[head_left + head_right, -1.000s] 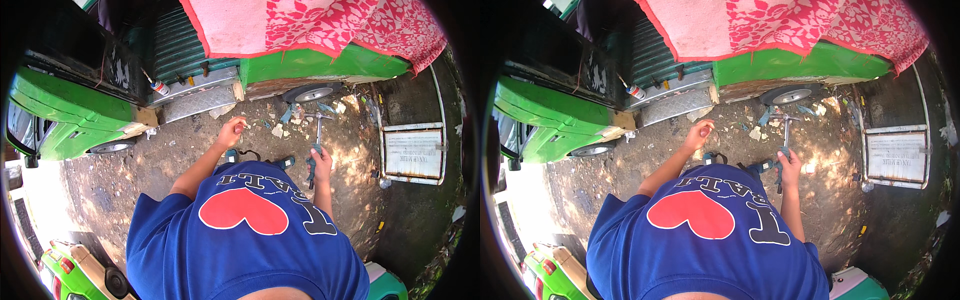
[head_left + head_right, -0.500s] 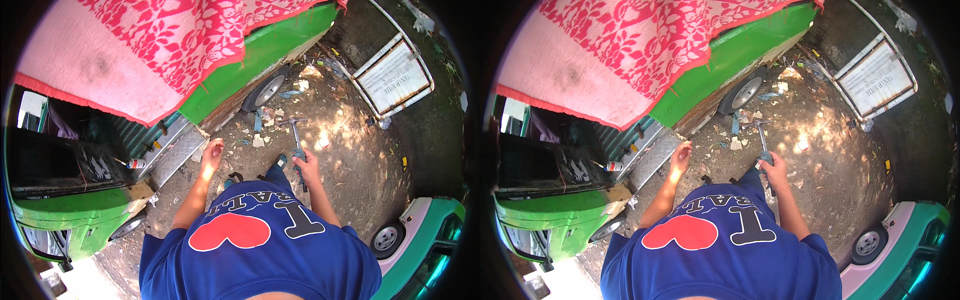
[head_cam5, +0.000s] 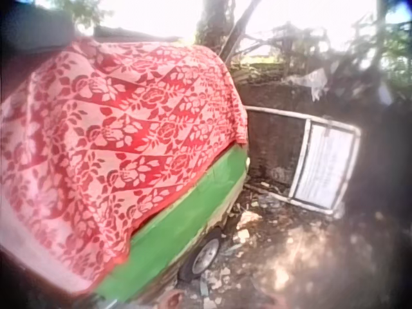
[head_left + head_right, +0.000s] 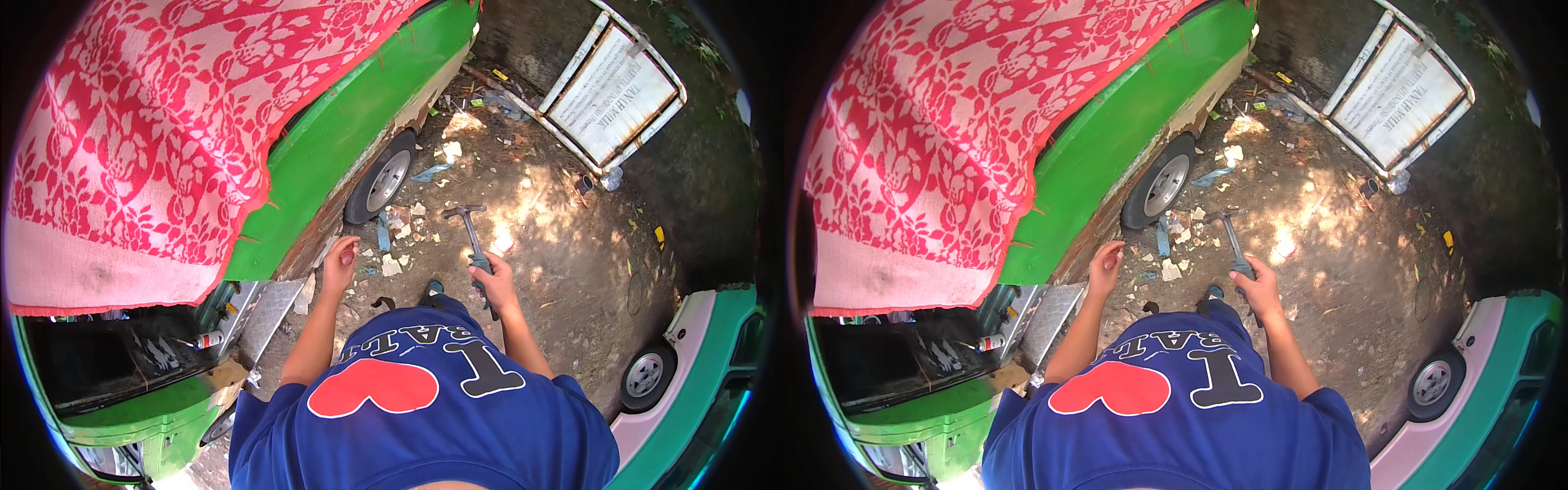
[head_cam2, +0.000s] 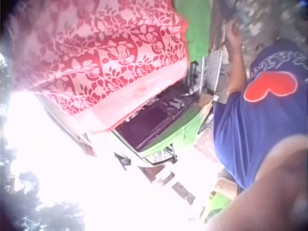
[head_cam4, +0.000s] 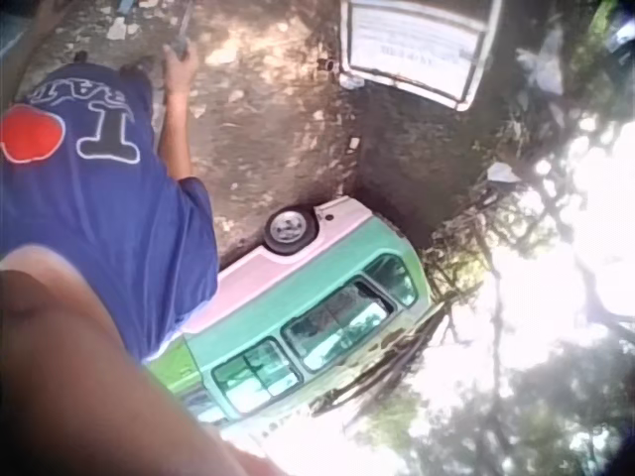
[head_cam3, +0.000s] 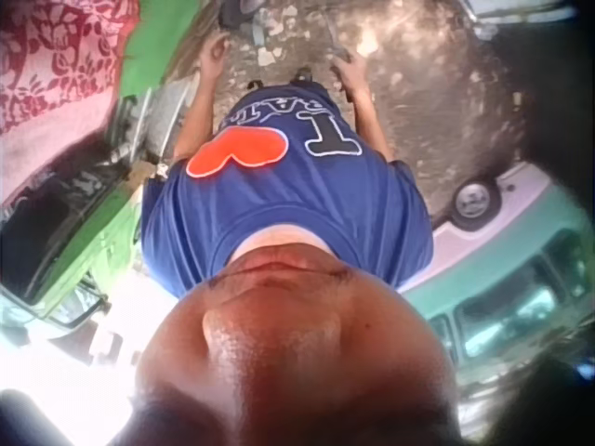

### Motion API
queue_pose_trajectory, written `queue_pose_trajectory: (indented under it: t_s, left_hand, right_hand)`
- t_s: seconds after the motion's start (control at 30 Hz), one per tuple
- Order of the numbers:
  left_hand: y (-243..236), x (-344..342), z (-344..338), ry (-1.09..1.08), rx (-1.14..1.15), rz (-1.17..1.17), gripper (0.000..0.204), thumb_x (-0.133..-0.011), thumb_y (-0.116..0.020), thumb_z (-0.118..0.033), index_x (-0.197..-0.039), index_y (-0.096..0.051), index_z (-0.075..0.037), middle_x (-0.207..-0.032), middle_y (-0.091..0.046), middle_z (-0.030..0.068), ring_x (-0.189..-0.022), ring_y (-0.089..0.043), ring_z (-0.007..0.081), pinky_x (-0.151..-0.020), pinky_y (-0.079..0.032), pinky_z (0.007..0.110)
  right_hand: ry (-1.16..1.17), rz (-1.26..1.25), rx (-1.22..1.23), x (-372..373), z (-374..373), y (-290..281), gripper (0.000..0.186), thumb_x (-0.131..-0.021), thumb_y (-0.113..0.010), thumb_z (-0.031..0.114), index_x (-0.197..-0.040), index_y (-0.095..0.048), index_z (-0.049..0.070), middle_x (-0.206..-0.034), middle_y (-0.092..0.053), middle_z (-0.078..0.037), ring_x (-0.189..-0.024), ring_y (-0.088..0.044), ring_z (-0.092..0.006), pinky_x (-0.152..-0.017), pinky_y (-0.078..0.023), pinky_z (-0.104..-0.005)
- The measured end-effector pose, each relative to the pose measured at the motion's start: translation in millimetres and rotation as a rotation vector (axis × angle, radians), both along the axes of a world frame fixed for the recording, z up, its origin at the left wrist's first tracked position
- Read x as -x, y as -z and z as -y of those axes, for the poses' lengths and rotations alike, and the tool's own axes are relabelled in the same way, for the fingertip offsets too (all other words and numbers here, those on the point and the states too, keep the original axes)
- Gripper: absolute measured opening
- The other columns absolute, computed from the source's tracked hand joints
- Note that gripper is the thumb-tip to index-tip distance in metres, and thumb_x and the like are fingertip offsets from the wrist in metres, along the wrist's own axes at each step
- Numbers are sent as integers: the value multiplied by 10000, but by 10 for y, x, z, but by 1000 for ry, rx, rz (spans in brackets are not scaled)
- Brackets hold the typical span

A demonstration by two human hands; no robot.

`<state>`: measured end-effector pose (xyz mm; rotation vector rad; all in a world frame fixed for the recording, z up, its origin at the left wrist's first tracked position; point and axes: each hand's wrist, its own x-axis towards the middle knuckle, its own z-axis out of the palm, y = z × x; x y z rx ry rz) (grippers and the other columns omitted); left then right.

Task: The person repeatedly taps a small metal piece against the underside of a green vehicle panel using a hammer. The person holds the metal piece with the left hand and strikes it with the hammer in the right hand, working along the panel edge under a red patterned cloth.

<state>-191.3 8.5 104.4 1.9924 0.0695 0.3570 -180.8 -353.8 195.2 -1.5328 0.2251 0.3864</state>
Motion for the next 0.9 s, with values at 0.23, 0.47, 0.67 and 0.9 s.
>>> queue_pose_trajectory:
  t_s: [0.23,0.47,0.67,0.9]
  left_hand:
    - [-103,-818,511,57,-4,-93,269,-888,-681,24,-1143,-706,-56,-1150,-613,101,-1007,-645,208,-883,-518,304]
    - [34,-1595,547,90,-61,-12,207,-890,-706,-23,-1096,-694,-27,-1122,-627,102,-1011,-640,229,-902,-508,332]
    - [90,-2445,538,26,17,82,209,-896,-716,-73,-1100,-696,-32,-1157,-692,143,-1092,-659,265,-958,-490,348]
    - [540,-3270,541,-75,-13,65,231,-867,-728,-58,-1097,-716,-75,-1175,-651,127,-1054,-649,302,-911,-509,363]
  right_hand:
    - [-133,4,123,-795,393,-130,266,-850,-703,80,-1104,-631,46,-752,-578,34,-577,-509,-48,-498,-400,-234]
    - [-112,-4,121,-1515,352,-95,236,-859,-695,106,-1077,-613,69,-724,-559,40,-550,-496,-48,-458,-376,-227]
    - [-100,-70,167,-2023,205,-222,240,-865,-689,122,-1090,-620,76,-719,-571,33,-544,-505,-51,-451,-380,-226]
    - [-71,-102,223,-2518,154,-344,276,-850,-694,83,-1112,-622,39,-732,-579,35,-574,-529,-58,-476,-399,-230]
